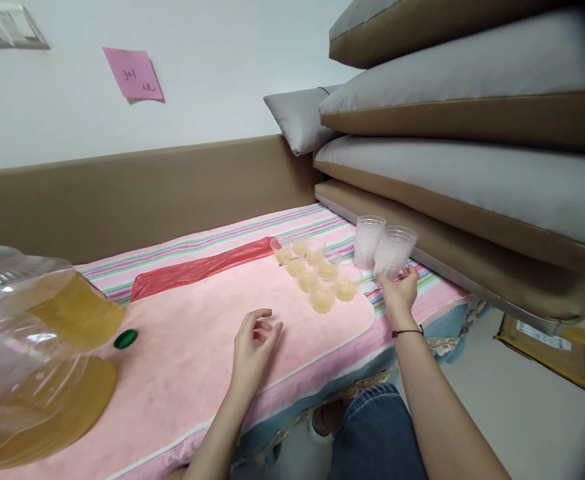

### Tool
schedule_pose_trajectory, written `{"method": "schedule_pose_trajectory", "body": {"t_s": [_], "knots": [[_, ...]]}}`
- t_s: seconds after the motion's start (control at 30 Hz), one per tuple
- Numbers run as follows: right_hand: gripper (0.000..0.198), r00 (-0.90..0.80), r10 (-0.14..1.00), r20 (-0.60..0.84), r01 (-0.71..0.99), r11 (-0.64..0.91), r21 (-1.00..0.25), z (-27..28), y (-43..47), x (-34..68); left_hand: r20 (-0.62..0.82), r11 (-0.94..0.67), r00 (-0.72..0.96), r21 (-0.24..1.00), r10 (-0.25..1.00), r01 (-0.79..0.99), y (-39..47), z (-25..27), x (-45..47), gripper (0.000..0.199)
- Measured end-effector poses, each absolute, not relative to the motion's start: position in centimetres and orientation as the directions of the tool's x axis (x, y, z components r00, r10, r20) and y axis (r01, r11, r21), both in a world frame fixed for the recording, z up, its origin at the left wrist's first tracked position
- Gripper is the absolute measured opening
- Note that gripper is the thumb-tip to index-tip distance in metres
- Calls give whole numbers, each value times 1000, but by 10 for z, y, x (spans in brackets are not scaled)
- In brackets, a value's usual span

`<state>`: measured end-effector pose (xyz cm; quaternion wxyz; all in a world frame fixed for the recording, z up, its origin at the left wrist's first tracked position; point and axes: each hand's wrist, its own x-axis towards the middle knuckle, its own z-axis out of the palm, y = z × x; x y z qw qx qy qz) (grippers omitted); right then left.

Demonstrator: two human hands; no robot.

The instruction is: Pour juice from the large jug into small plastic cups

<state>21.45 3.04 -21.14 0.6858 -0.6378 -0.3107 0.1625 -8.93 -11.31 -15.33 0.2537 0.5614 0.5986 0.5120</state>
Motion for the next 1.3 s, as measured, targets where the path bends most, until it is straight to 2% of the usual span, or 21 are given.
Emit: {"method": "schedule_pose_trajectory", "body": {"t_s": [0.2, 0.37, 0.5, 0.6, 0.7, 0.77, 0.87, 0.97, 1.1, 1.3], "knots": [[59, 732, 628, 264, 194, 179, -965, -210, 30, 209, 328, -212, -230, 884, 917, 416, -121, -148, -96, 28], [67, 699, 632, 334, 149, 328, -933, -183, -2, 199, 351, -227, -223, 868, 910, 441, -134, -140, -108, 27], [75, 613, 694, 377, 58, 436, -898, -147, -34, 184, 373, -252, -220, 864, 901, 436, -147, -138, -123, 27], [73, 435, 819, 374, -46, 436, -899, -133, -64, 154, 389, -277, -222, 870, 894, 408, -157, -135, -135, 26], [67, 116, 942, 315, -145, 330, -933, -136, -92, 113, 380, -289, -220, 890, 899, 353, -170, -132, -148, 27], [66, -121, 962, 244, -174, 221, -960, -145, -107, 87, 362, -292, -217, 909, 907, 297, -179, -129, -156, 30], [67, -415, 901, 127, -146, 72, -987, -159, -123, 58, 327, -292, -234, 941, 916, 172, -191, -126, -169, 40], [65, -592, 805, 47, -86, -5, -996, -166, -131, 43, 278, -275, -271, 960, 922, 47, -199, -127, -180, 51], [61, -691, 722, 3, -24, -19, -1000, -168, -136, 37, 236, -245, -268, 969, 934, -3, -204, -129, -188, 63], [58, -739, 673, -20, 13, -16, -1000, -166, -140, 37, 252, -250, -292, 967, 923, 44, -208, -128, -190, 65]]}}
